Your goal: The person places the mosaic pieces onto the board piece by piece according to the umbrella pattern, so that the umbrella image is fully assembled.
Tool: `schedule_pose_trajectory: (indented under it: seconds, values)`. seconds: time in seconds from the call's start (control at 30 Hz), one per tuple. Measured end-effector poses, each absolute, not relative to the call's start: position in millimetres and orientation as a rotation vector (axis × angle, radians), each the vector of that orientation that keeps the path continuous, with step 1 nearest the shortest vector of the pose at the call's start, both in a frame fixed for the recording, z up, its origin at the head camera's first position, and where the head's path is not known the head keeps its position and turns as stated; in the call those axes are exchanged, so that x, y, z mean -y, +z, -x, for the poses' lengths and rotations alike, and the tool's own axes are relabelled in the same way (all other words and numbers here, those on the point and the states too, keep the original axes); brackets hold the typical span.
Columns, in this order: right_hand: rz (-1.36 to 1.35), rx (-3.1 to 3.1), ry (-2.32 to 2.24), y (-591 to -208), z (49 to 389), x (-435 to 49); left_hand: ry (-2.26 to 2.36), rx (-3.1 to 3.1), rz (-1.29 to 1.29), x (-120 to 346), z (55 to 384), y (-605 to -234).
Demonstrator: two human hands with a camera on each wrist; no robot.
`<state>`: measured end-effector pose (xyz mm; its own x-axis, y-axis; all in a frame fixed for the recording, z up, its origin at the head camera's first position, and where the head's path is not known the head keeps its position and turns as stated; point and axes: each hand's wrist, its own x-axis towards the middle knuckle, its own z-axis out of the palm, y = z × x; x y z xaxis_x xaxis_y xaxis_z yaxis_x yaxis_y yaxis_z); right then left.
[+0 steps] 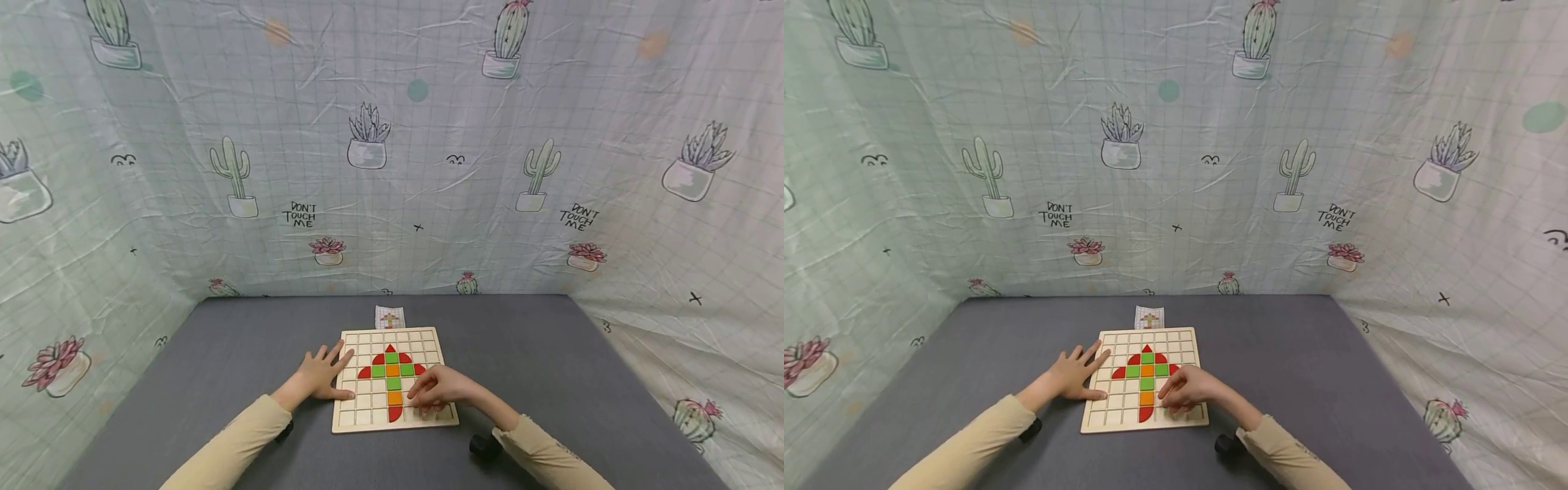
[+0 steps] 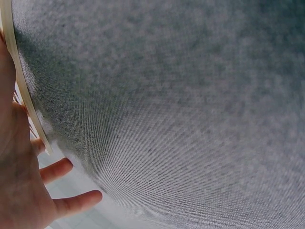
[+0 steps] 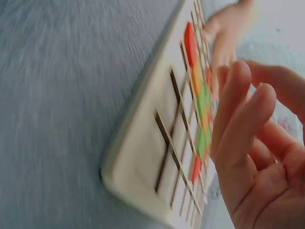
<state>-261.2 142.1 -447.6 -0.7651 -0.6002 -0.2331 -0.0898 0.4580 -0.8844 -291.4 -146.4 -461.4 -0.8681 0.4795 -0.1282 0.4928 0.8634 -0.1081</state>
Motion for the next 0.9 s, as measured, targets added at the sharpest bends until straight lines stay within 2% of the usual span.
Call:
schedule_pose_trajectory:
  seconds: [0.47,0.9]
  values:
    - [0.662,-2.222,-1.233,-436.2,255.3,-198.4,-0.225,-2.942,-0.769,147.5,293.1,-463.6]
    - [0.694,-2.111,-1.163,-449.7,231.4,-250.4,-0.227,-2.934,-0.768,147.4,294.2,-463.2]
